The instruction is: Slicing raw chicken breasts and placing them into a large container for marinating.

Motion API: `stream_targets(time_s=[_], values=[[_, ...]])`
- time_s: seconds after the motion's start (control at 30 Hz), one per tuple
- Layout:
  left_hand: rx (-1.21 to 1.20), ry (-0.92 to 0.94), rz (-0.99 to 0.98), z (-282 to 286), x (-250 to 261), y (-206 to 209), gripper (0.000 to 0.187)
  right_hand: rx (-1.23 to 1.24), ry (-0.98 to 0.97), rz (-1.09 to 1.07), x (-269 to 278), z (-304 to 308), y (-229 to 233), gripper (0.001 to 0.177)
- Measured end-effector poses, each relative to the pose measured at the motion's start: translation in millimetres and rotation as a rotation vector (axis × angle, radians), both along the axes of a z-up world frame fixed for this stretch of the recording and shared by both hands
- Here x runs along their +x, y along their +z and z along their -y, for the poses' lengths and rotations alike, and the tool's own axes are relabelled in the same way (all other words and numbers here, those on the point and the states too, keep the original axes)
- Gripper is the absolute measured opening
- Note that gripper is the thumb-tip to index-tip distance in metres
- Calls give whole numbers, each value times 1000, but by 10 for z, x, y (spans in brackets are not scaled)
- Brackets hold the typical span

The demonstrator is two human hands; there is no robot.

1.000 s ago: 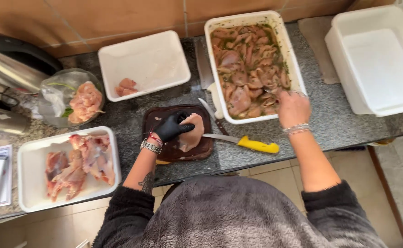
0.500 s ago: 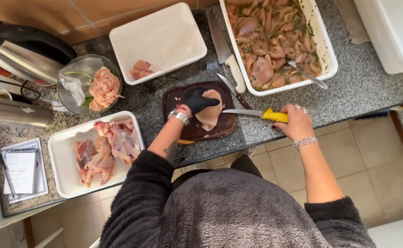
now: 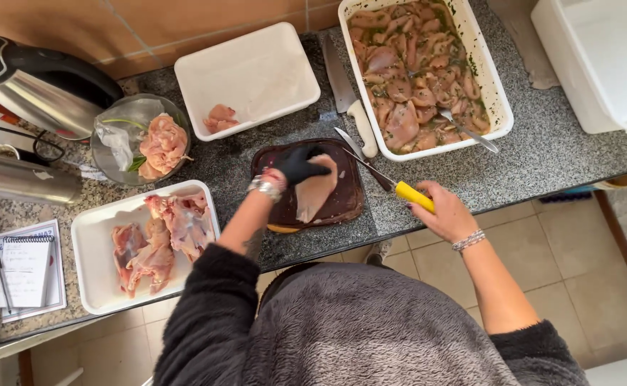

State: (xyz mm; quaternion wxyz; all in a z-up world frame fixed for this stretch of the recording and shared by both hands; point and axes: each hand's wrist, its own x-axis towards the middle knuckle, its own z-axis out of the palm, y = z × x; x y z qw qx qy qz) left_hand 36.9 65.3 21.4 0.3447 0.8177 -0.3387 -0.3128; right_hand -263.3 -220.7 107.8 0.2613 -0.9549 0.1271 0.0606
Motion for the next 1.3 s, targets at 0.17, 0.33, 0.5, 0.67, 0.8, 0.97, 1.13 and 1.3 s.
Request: stream_targets(time_s=[0.17,0.33,0.5,0.67,0.8,0.97,1.13,1.3], values=[[-400,290,725,35,-376,463,14,191,-89,15,176,-392,306,63],[313,-33,373,-223,-697,-123,34,369,-123,152,368,-761,400,46],[268,-139,315,-1022,-1410,734,34,435,-148,201,487,-862,426,52],[-117,-153,1052,-939,-1100,518,24,449,-232,187,466,-896,398,35],[304,-96,308,373,-306,-795,40,462,-276,195,390,-913,374,32],[160,145,699,62,-473,319,80,391,-272,232,307,-863,239,32],[-23,331,625,-52,-740,343,88,270,-153,297,288,-888,220,31],[89,120,796,-26,-1001,-67,103,267,-142,294,362,-885,173,30]])
